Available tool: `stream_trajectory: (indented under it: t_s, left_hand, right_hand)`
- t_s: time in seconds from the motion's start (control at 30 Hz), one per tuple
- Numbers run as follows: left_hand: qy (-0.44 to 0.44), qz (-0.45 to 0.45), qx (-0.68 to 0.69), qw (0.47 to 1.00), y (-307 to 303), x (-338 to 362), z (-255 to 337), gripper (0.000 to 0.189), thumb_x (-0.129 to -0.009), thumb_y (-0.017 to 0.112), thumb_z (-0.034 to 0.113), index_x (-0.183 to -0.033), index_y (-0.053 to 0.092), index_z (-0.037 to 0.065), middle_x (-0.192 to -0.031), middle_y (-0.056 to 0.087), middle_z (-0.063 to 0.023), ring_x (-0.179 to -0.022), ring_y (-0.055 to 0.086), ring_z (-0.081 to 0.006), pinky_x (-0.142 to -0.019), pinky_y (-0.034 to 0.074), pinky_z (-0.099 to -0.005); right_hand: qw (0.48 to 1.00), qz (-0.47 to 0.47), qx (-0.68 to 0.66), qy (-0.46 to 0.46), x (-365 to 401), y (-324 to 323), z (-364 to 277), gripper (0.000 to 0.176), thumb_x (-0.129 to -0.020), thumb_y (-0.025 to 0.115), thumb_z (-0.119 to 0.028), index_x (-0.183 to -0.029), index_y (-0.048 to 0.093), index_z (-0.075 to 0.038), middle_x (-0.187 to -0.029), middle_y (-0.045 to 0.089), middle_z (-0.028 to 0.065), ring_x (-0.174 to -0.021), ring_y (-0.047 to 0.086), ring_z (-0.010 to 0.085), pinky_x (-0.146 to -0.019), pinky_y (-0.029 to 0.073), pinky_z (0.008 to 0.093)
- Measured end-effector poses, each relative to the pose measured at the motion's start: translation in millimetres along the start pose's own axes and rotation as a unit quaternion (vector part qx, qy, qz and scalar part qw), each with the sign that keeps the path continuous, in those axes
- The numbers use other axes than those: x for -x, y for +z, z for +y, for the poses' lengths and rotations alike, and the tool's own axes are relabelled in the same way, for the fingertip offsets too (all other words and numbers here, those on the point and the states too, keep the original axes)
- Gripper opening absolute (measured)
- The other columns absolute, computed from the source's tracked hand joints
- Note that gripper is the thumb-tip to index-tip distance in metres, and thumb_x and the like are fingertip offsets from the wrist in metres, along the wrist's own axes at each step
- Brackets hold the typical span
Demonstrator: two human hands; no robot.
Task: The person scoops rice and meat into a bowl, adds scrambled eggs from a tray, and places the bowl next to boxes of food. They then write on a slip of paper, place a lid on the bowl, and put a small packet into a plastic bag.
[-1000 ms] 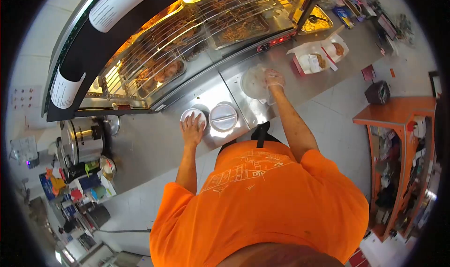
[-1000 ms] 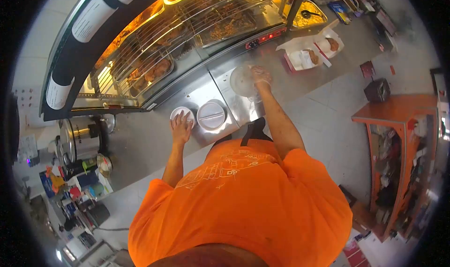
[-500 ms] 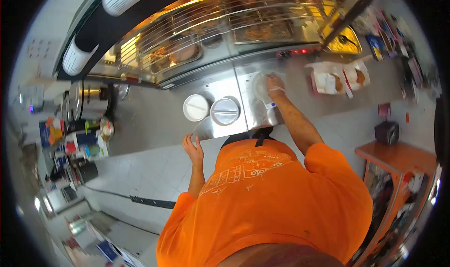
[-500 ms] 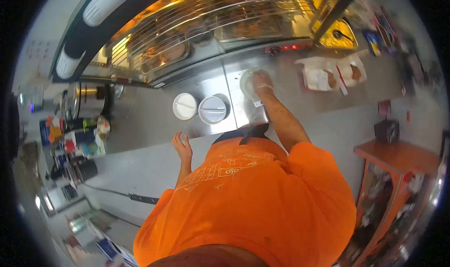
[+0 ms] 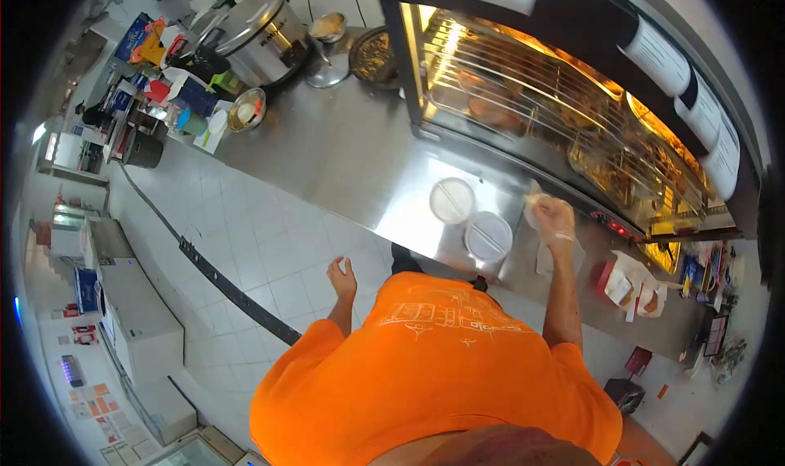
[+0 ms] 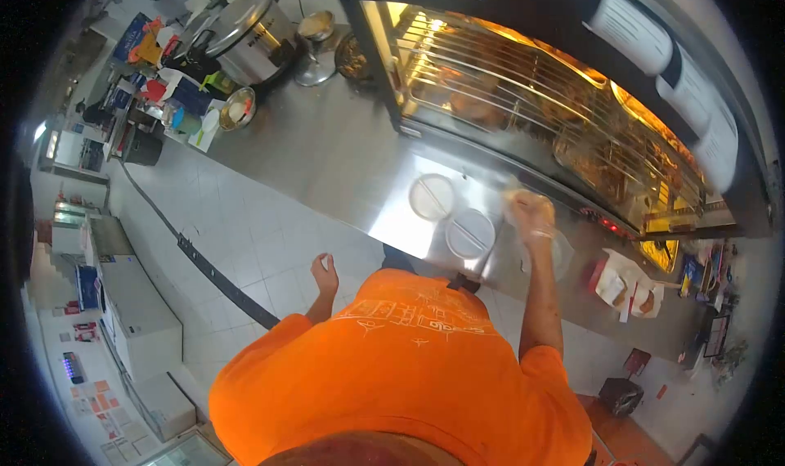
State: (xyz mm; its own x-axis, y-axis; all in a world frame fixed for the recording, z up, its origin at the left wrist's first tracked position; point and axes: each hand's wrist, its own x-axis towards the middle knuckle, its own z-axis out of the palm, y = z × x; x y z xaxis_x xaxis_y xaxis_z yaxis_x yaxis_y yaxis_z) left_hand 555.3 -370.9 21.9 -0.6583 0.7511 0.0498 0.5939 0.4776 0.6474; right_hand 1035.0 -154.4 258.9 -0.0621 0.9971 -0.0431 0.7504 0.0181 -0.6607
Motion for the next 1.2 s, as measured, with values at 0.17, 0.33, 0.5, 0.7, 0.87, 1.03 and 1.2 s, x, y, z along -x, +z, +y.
stream_trajectory:
  t_s: [0.17, 0.33, 0.5, 0.7, 0.87, 1.03, 1.2]
  left_hand:
    - [-0.054, -0.011, 0.011, 0.998, 1.6, -43.2, -59.5, 0.029, -0.09, 0.059, 0.027, -0.105, 0.059, 0.002, -0.107, 0.059, -0.0172, -0.107, 0.049, -0.0342, -0.094, 0.037, -0.0445]
    - [-0.09, -0.01, 0.089, 0.992, -20.3, -85.4, -101.7, 0.027, -0.09, 0.059, 0.026, -0.101, 0.06, 0.001, -0.101, 0.061, -0.0168, -0.1, 0.054, -0.033, -0.09, 0.041, -0.0423]
    - [-0.122, 0.038, 0.092, 0.987, -57.3, -102.9, -137.2, 0.025, -0.091, 0.058, 0.024, -0.098, 0.06, 0.0, -0.095, 0.062, -0.0156, -0.091, 0.057, -0.0294, -0.085, 0.044, -0.0399]
    - [-0.179, 0.014, 0.12, 0.976, -55.4, -102.6, -177.5, 0.026, -0.091, 0.059, 0.024, -0.098, 0.06, -0.001, -0.093, 0.062, -0.0133, -0.089, 0.057, -0.0259, -0.082, 0.045, -0.0374]
    - [-0.121, -0.051, 0.106, 0.986, -29.7, -133.8, -147.3, 0.026, -0.091, 0.059, 0.024, -0.099, 0.059, -0.001, -0.092, 0.062, -0.0132, -0.088, 0.057, -0.0246, -0.08, 0.046, -0.0357]
    - [-0.059, -0.079, 0.179, 0.979, -0.7, -181.9, -76.4, 0.026, -0.094, 0.056, 0.023, -0.1, 0.059, -0.002, -0.097, 0.062, -0.0128, -0.092, 0.056, -0.0224, -0.085, 0.045, -0.0341]
    - [-0.077, -0.062, 0.218, 0.971, 12.3, -192.0, -38.6, 0.026, -0.095, 0.056, 0.022, -0.104, 0.058, -0.002, -0.099, 0.062, -0.012, -0.095, 0.056, -0.021, -0.088, 0.044, -0.0335]
  right_hand:
    - [0.936, 0.024, -0.078, -0.344, -107.0, 165.1, -182.9, 0.006, -0.078, 0.064, -0.01, -0.08, 0.061, -0.005, -0.079, 0.06, 0.0123, -0.077, 0.06, 0.0276, -0.069, 0.049, 0.038]
    - [0.93, 0.052, -0.18, -0.316, -286.9, 289.2, -284.3, 0.009, -0.079, 0.06, -0.011, -0.087, 0.061, -0.006, -0.08, 0.061, 0.0147, -0.075, 0.059, 0.0332, -0.071, 0.048, 0.0416]
    - [0.943, 0.203, 0.01, -0.265, -389.0, 317.6, -303.0, 0.019, -0.087, 0.051, -0.014, -0.098, 0.063, -0.004, -0.097, 0.064, 0.0182, -0.093, 0.06, 0.0363, -0.082, 0.048, 0.0422]
    - [0.948, 0.25, -0.028, -0.195, -363.8, 314.6, -298.5, 0.04, -0.087, 0.049, -0.011, -0.126, 0.05, -0.004, -0.115, 0.058, 0.0241, -0.107, 0.056, 0.0394, -0.095, 0.044, 0.0428]
    - [0.979, 0.103, -0.003, -0.178, -329.5, 250.1, -321.6, 0.054, -0.087, 0.044, -0.01, -0.14, 0.038, -0.011, -0.133, 0.048, 0.0224, -0.119, 0.049, 0.0378, -0.101, 0.04, 0.0403]
    - [0.974, 0.163, -0.014, -0.157, -355.1, 245.1, -334.0, 0.042, -0.088, 0.041, -0.009, -0.128, 0.052, -0.01, -0.14, 0.044, 0.015, -0.129, 0.04, 0.0287, -0.11, 0.032, 0.0339]
    - [0.932, 0.279, 0.119, -0.199, -434.3, 328.5, -281.4, 0.032, -0.085, 0.051, -0.009, -0.116, 0.058, -0.009, -0.116, 0.06, 0.0154, -0.106, 0.058, 0.0298, -0.088, 0.048, 0.0379]
